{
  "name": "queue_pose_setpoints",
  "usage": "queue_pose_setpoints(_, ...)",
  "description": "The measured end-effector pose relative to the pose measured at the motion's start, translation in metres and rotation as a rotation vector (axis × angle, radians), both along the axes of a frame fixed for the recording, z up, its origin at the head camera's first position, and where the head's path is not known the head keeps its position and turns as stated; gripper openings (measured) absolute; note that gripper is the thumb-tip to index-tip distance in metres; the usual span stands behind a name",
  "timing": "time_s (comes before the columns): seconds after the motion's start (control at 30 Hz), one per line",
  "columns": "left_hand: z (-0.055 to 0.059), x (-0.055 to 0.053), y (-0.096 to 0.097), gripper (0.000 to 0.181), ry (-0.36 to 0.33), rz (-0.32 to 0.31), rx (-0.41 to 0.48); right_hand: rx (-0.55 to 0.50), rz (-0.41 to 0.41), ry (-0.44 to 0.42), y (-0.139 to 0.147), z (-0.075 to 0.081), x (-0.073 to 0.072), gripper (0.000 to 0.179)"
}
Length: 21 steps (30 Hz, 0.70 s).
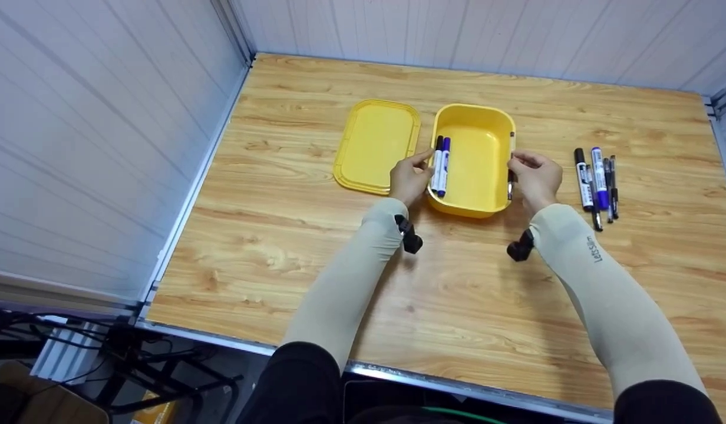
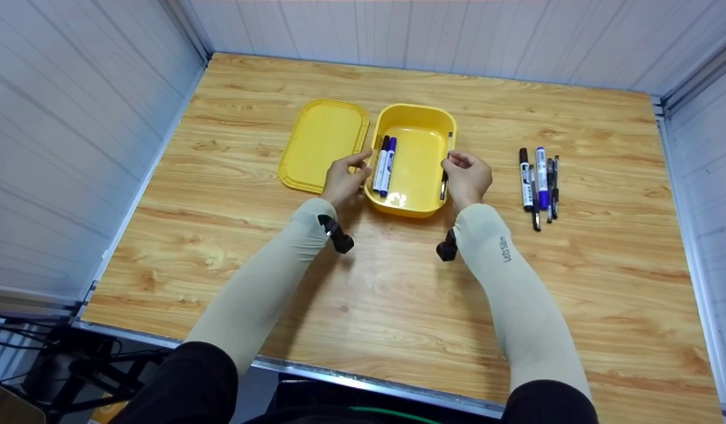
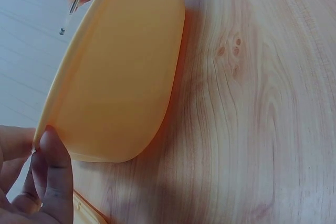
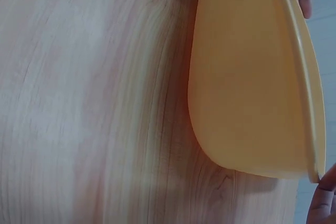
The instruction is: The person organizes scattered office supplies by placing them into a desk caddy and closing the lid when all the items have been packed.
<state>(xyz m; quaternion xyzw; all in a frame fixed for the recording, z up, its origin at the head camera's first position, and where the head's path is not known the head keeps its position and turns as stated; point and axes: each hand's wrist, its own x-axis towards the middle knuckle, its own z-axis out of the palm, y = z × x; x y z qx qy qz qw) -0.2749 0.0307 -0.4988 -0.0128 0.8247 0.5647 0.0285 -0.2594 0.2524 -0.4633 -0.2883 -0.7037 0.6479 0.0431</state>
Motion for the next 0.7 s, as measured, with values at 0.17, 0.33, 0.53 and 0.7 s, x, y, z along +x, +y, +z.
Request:
queue_pose_setpoints(0.17,0.0,0.0,0.0,0.041,0.004,0.0,0.002,-0.008,-0.001,-0.006,-0.002,0.001,-0.001,0.029)
queue_pose_setpoints(0.33,-0.001,0.0,0.0,0.04,0.018,-0.003,-0.022,0.051,0.04,0.011,-0.009,-0.001,-0.003,0.029)
queue_pose_setpoints(0.53,-0.001,0.0,0.0,0.04,0.01,-0.007,-0.017,0.148,0.063,0.033,-0.017,-0.005,-0.006,0.028)
queue_pose_setpoints(0.7,-0.001,-0.001,0.0,0.04,0.005,-0.001,-0.001,0.191,0.09,0.04,-0.025,-0.007,-0.008,0.027)
